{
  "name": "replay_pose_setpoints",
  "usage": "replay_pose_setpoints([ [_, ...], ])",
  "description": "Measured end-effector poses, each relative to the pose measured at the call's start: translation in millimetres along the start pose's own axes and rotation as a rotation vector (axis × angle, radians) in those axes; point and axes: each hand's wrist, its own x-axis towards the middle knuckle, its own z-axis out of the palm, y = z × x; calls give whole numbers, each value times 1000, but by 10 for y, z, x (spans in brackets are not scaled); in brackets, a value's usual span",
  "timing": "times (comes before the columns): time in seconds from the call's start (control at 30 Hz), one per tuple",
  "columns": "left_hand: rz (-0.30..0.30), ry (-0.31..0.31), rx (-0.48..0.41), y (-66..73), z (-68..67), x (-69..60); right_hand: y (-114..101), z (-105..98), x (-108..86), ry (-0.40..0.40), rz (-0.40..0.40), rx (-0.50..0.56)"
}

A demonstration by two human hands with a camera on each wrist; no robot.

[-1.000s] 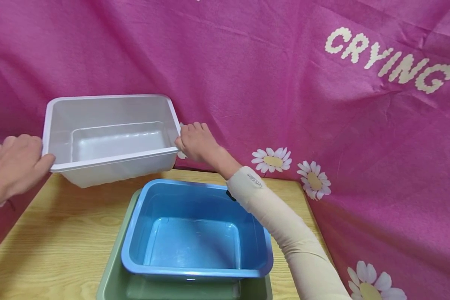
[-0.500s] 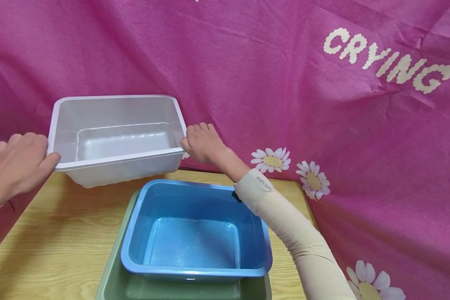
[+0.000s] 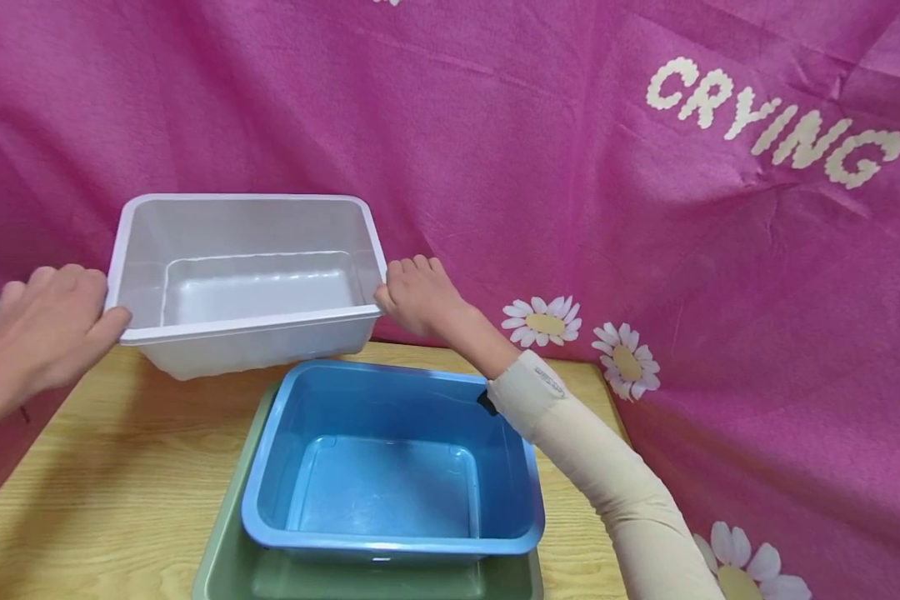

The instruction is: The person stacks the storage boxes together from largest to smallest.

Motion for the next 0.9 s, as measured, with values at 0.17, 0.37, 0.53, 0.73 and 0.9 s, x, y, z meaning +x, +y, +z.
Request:
replay_pose_setpoints([
  [0.17, 4, 22, 0, 48, -16, 1, 18, -50, -67, 22, 8, 22],
  [0.37, 10, 37, -4, 104, -53, 17, 54, -140, -143, 12, 24, 46],
  [0.53, 8, 24, -10, 174, -81, 13, 88, -194, -225, 17, 33, 39],
  [0.73, 24, 27, -5, 265, -100, 8, 126, -214, -362, 48, 33, 30],
  [0.9, 38, 34, 3, 325, -130, -35, 143, -248, -509, 39, 25, 63],
])
